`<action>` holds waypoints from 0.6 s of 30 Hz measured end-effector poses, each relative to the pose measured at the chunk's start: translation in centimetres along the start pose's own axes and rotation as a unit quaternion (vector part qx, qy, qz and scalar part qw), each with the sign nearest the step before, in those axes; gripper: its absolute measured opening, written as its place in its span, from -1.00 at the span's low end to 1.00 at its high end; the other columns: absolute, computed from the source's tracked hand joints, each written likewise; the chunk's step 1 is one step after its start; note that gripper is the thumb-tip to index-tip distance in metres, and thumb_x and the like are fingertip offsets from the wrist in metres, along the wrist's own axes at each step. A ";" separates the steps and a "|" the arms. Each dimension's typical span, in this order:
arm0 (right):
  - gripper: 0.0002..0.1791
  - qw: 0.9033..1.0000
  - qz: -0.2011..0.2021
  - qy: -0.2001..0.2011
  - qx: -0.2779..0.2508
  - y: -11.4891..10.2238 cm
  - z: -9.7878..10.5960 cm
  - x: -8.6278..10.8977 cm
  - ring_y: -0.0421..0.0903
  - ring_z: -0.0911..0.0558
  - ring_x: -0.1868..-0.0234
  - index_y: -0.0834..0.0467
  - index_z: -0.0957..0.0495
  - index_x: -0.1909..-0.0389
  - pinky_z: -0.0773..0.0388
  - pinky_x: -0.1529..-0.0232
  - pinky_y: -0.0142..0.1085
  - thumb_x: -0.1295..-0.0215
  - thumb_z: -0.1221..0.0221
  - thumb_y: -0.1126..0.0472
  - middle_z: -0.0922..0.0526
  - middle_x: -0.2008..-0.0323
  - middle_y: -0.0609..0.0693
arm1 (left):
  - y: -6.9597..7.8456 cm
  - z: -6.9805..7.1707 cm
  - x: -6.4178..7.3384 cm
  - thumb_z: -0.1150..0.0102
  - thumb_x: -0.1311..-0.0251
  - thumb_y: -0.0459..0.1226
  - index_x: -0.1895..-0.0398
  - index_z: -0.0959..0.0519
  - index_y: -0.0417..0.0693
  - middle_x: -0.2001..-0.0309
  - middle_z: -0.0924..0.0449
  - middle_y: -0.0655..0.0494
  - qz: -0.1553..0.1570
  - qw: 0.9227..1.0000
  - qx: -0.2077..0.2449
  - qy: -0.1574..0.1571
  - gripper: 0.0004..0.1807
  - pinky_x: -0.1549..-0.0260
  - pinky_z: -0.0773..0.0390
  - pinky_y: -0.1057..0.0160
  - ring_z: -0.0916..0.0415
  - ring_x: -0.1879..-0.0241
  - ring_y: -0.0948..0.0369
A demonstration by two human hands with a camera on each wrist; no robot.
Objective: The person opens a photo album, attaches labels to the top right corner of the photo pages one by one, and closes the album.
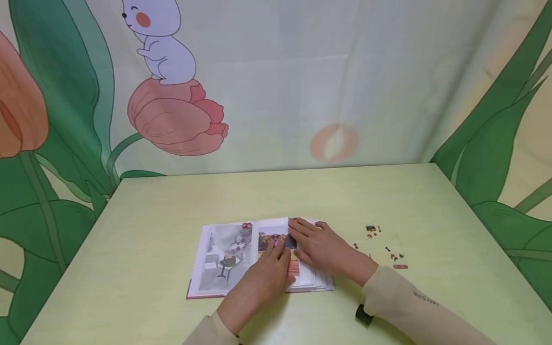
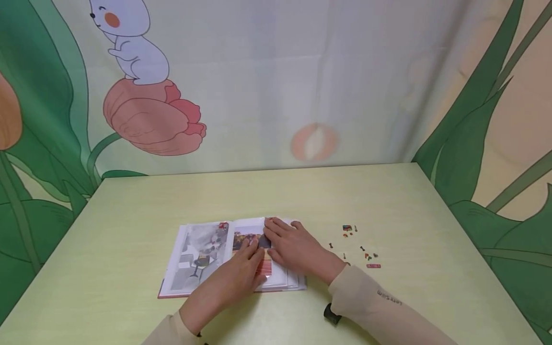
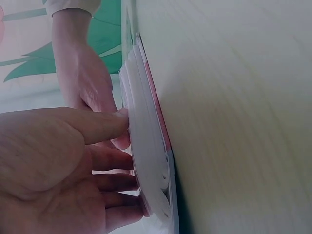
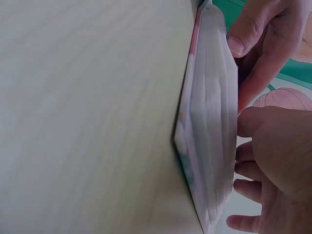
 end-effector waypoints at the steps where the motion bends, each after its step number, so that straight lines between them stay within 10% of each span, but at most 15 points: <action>1: -0.31 1.000 -0.001 -0.003 0.001 0.0 -0.1 0.0 0.08 -0.20 -0.58 0.23 -0.23 -0.57 -0.35 -0.35 0.17 -0.60 -0.02 -0.05 -0.22 -0.58 0.11 | 0.0 0.0 0.0 -0.26 -0.42 -0.14 -0.37 -0.41 -0.46 -0.46 -0.28 -0.39 0.000 1.000 0.000 0.000 -0.35 -0.45 -0.24 -0.04 -0.19 -0.48 -0.27; 18: -0.19 0.996 -0.065 -0.051 -0.025 2.0 0.0 -0.3 0.12 -0.19 -0.58 0.19 -0.18 -0.60 -0.32 -0.37 0.20 -0.57 -0.01 -0.25 -0.17 -0.60 0.07 | 0.0 0.1 0.1 -0.27 -0.40 -0.14 -0.34 -0.43 -0.46 -0.44 -0.30 -0.41 -0.009 1.000 -0.012 0.018 -0.36 -0.45 -0.25 -0.03 -0.23 -0.45 -0.29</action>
Point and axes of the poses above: each hand's wrist, its own x-axis away from the middle knuckle, its own z-axis out of the back of the hand, y = z × x, the point moved 9 cm from there along -x, towards the middle knuckle
